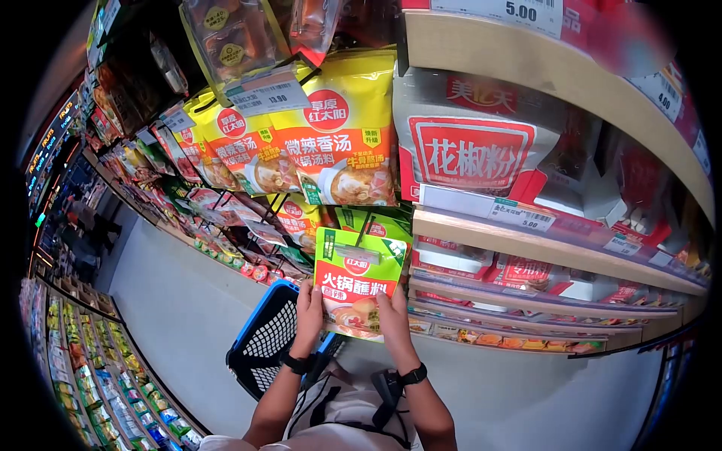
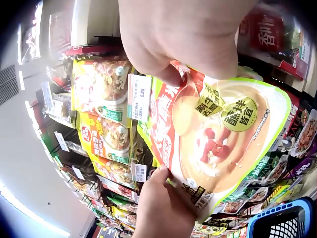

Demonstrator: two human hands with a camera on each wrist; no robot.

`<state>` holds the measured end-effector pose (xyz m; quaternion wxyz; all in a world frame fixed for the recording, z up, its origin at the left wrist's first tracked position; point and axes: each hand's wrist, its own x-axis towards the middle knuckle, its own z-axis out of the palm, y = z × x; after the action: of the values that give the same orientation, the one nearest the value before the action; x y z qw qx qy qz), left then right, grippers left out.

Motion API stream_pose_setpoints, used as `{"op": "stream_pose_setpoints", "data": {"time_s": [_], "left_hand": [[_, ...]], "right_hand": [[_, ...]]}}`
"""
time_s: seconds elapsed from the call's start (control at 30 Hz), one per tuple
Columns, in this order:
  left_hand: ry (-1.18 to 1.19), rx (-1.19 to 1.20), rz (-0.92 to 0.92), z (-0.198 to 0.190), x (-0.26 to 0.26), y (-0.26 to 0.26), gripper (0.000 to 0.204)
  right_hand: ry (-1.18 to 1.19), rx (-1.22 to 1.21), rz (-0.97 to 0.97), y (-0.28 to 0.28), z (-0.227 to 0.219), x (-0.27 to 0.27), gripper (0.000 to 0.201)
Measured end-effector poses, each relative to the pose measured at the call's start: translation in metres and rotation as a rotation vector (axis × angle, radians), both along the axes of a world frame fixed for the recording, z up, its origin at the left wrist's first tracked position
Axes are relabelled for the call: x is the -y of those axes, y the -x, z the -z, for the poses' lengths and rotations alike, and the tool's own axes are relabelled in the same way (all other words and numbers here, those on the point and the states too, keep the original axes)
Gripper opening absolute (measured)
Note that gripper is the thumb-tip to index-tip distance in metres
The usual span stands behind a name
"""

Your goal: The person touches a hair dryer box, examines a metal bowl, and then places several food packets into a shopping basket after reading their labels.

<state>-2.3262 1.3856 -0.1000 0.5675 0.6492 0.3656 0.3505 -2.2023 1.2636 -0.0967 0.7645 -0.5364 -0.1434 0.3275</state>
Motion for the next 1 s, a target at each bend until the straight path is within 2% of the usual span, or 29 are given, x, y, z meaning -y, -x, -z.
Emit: {"op": "stream_pose_setpoints", "data": {"time_s": [0.2,0.27,0.37,0.47,0.57,0.67,0.77,0.83,0.93,1.0], "left_hand": [[-0.159,-0.038,0.0,0.015,-0.014,-0.014,0.019],[-0.149,-0.106,0.05,0.018,-0.017,-0.01,0.024],[-0.14,-0.105,0.015,0.018,-0.007,-0.012,0.025],[-0.162,-0.11,0.001,0.021,-0.004,-0.014,0.025],[-0.168,-0.079,-0.031,0.016,-0.007,-0.023,0.024],[-0.124,-0.056,0.022,0.015,-0.016,-0.027,0.022],[-0.157,-0.137,0.045,0.01,-0.009,-0.018,0.021],[-0.139,-0.128,0.038,0.006,-0.005,-0.016,0.021],[-0.209,-0.122,0.024,-0.001,-0.006,-0.02,0.021],[-0.192,-0.126,0.037,-0.003,-0.009,-0.024,0.021]], "right_hand": [[0.011,0.096,0.008,-0.02,0.017,-0.017,0.038],[0.032,0.088,0.029,-0.007,0.029,-0.009,0.039],[0.043,0.123,0.111,-0.009,0.038,-0.016,0.037],[0.079,0.045,0.131,-0.008,0.021,-0.016,0.034],[0.123,0.141,0.122,-0.023,0.022,-0.031,0.032],[0.088,0.254,0.211,-0.02,0.022,-0.031,0.032],[0.103,0.235,0.278,-0.007,0.032,-0.025,0.033],[0.093,0.259,0.309,-0.006,0.024,-0.027,0.03],[0.081,0.189,0.265,-0.009,0.015,-0.027,0.026],[0.098,0.246,0.272,-0.012,0.018,-0.027,0.022]]}}
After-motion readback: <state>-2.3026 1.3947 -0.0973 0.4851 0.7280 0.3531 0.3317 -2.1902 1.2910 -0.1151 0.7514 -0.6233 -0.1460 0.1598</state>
